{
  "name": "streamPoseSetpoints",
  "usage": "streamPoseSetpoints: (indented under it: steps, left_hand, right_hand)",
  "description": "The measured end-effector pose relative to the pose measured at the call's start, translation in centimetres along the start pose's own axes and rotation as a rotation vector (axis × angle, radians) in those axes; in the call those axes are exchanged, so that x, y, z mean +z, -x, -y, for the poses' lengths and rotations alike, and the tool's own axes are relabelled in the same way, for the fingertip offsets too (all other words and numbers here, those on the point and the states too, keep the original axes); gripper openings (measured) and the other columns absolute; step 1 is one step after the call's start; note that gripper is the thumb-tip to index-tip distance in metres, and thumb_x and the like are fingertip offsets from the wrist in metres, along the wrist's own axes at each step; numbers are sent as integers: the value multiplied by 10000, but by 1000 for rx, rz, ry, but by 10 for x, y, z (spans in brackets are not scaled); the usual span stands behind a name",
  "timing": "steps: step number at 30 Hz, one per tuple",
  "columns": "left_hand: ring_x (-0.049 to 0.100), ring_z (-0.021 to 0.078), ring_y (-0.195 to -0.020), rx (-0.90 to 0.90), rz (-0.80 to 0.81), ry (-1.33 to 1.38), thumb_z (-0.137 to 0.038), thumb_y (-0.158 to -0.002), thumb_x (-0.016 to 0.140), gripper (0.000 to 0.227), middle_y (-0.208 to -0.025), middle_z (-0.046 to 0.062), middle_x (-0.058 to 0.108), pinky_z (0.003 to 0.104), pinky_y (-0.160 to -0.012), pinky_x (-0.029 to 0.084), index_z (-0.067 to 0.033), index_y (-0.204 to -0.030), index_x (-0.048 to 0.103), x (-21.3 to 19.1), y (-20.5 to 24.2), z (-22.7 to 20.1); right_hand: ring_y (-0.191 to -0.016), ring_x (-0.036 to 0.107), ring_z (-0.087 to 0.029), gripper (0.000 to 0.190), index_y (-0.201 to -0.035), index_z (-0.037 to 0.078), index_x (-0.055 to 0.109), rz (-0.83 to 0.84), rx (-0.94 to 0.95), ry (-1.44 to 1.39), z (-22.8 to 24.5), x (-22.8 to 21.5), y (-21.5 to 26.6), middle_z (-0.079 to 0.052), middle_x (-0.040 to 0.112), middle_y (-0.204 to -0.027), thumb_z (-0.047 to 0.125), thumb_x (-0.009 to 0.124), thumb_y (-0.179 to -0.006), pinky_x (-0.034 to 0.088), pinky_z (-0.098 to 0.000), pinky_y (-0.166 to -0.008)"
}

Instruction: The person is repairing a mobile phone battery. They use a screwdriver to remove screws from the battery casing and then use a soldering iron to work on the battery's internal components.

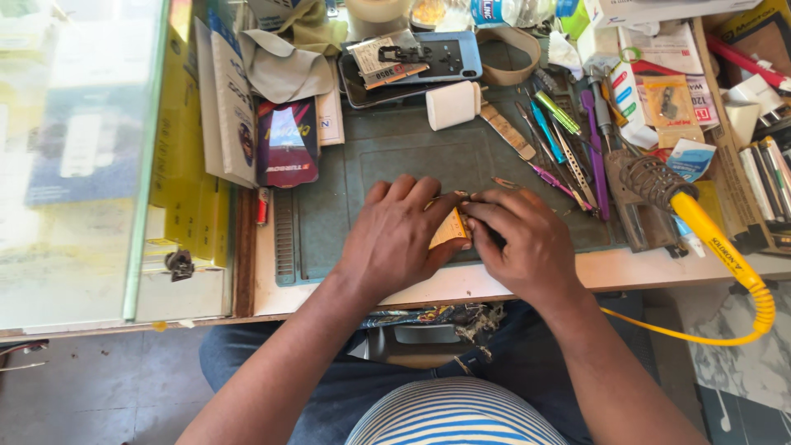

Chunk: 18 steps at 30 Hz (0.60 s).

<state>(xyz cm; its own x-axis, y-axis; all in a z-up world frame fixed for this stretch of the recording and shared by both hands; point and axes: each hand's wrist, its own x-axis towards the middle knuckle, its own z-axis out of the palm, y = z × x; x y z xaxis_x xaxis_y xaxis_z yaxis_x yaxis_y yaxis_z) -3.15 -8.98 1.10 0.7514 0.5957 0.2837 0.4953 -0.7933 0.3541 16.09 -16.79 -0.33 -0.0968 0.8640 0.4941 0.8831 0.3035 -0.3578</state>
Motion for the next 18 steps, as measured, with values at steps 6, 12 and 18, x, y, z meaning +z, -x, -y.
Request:
streamPoseSetpoints:
  steps: [6,12,18]
  left_hand:
    - [567,278,-1100,1,-11,1,-504,-882,693,547,-1121,65,620,450,-889,431,-113,-1264,684,-2,3,0]
    - [564,266,-1118,-15,-4,27,-511,-865,700,570,-1139,56,623,440,-914,424,-127,-1286,685,-3,4,1]
    - [557,267,-1114,-31,16,27,-508,-839,719,604,-1140,66,618,434,-914,422,-118,-1298,679,-3,4,2]
  right_hand:
    - [-856,723,-282,210,-1080,101,783,192,245,-168,-6,-16,-26,-112,754,-1030,229,752,-916,566,-372,-700]
    - [-907,723,-292,184,-1121,106,779,40,64,-93,-27,-12,-102,-115,751,-1065,251,744,-1014,556,-417,-779]
    - [-1026,677,-356,165,-1089,109,798,53,-110,0,-53,38,-175,-122,737,-1056,206,803,-955,518,-491,-907]
